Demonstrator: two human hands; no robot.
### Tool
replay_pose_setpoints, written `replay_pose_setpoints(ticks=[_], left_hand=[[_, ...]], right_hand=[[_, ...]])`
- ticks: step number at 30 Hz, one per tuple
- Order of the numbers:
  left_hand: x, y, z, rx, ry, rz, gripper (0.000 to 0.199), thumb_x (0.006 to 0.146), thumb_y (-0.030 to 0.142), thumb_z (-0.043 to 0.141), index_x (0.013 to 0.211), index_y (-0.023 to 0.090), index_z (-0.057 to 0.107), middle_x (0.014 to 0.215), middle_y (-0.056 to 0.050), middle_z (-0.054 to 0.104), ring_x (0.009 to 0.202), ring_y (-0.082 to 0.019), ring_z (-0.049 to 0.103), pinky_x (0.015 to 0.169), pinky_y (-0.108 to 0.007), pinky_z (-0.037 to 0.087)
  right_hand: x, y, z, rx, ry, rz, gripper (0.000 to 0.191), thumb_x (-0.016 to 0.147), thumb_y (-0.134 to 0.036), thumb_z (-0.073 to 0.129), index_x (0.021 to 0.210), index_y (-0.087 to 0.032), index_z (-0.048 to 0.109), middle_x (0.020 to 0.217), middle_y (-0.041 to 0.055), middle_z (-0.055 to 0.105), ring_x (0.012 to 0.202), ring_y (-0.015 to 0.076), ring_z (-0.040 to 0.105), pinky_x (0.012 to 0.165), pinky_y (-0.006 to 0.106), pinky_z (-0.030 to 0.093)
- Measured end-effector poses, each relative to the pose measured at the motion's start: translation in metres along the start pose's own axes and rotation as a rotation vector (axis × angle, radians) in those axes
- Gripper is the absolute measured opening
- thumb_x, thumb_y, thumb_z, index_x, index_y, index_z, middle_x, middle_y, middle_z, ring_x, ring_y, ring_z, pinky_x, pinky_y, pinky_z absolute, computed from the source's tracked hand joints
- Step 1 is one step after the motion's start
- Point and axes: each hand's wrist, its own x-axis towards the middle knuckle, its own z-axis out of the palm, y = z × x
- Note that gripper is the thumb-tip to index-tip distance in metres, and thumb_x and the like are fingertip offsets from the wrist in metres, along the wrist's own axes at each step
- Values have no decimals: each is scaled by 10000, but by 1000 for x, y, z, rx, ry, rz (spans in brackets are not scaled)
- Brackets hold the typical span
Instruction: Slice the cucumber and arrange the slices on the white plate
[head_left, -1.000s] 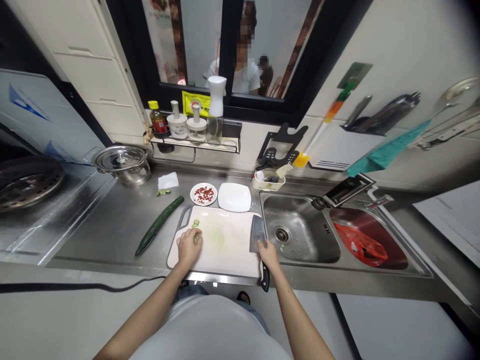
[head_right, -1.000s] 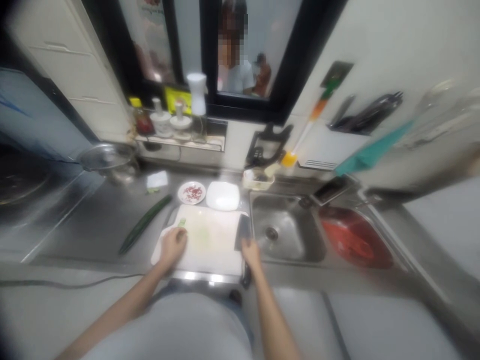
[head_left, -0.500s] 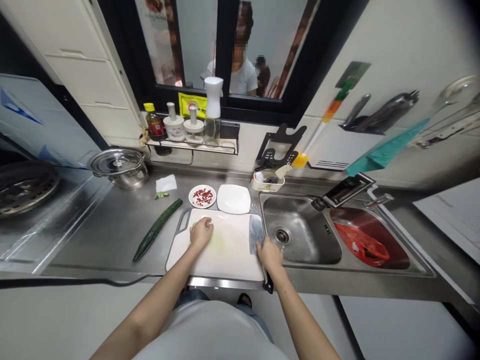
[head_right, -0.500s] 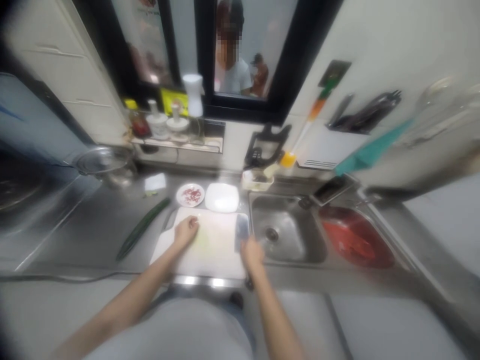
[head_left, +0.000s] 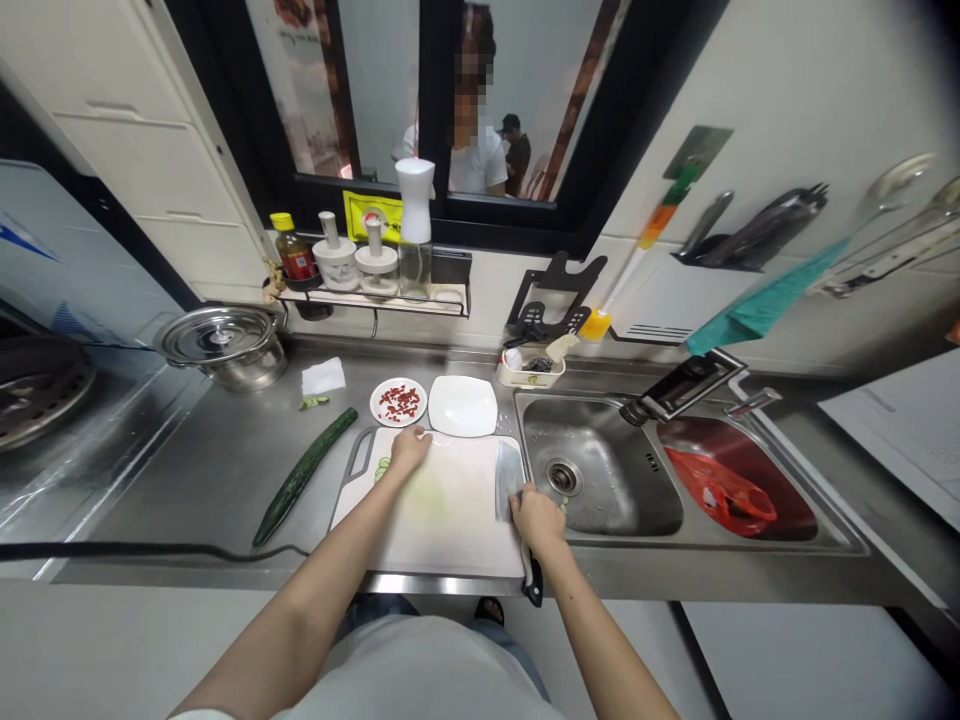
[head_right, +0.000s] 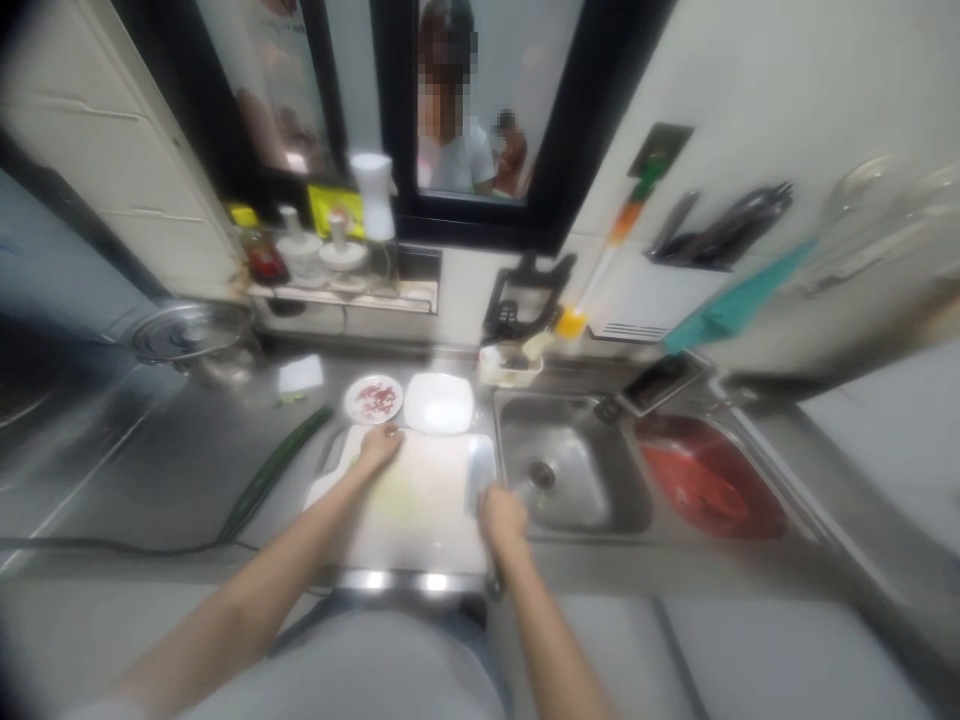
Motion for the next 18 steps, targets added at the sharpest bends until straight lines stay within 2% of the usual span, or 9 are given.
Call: replay_pose_setpoints(ticks=[5, 9, 14, 18], left_hand=[[8, 4, 5, -55, -64, -40, 244, 786, 295, 560, 944, 150, 677, 726, -64, 719, 739, -191, 663, 702, -254, 442], [12, 11, 9, -97, -91, -65, 221, 773, 276, 560, 921, 147, 662, 610, -26, 678, 524, -144, 597, 578, -232, 420], [18, 20, 14, -131, -112, -90, 170, 767, 251, 552, 867, 150, 644, 522, 5, 627, 421, -120, 540, 538, -222, 415], [24, 24, 19, -141, -112, -105, 126, 772, 231, 537, 785, 151, 633, 467, 3, 592, 395, -129, 525, 523, -233, 408]], right_hand=[[26, -2, -18, 50, 63, -9, 371, 931, -389, 406, 1086, -128, 620, 1029, 188, 686, 944, 267, 659, 741, 307, 454], [60, -15, -33, 138, 117, -65, 342, 929, -369, 401, 1095, -157, 612, 1026, 146, 689, 978, 244, 638, 751, 278, 430], [100, -38, -39, 306, 40, -70, 283, 886, -315, 459, 1034, -151, 635, 1052, 140, 679, 977, 234, 620, 743, 274, 426], [122, -48, -34, 387, 45, -53, 260, 854, -297, 499, 971, -121, 652, 934, 129, 691, 889, 212, 626, 735, 266, 430]])
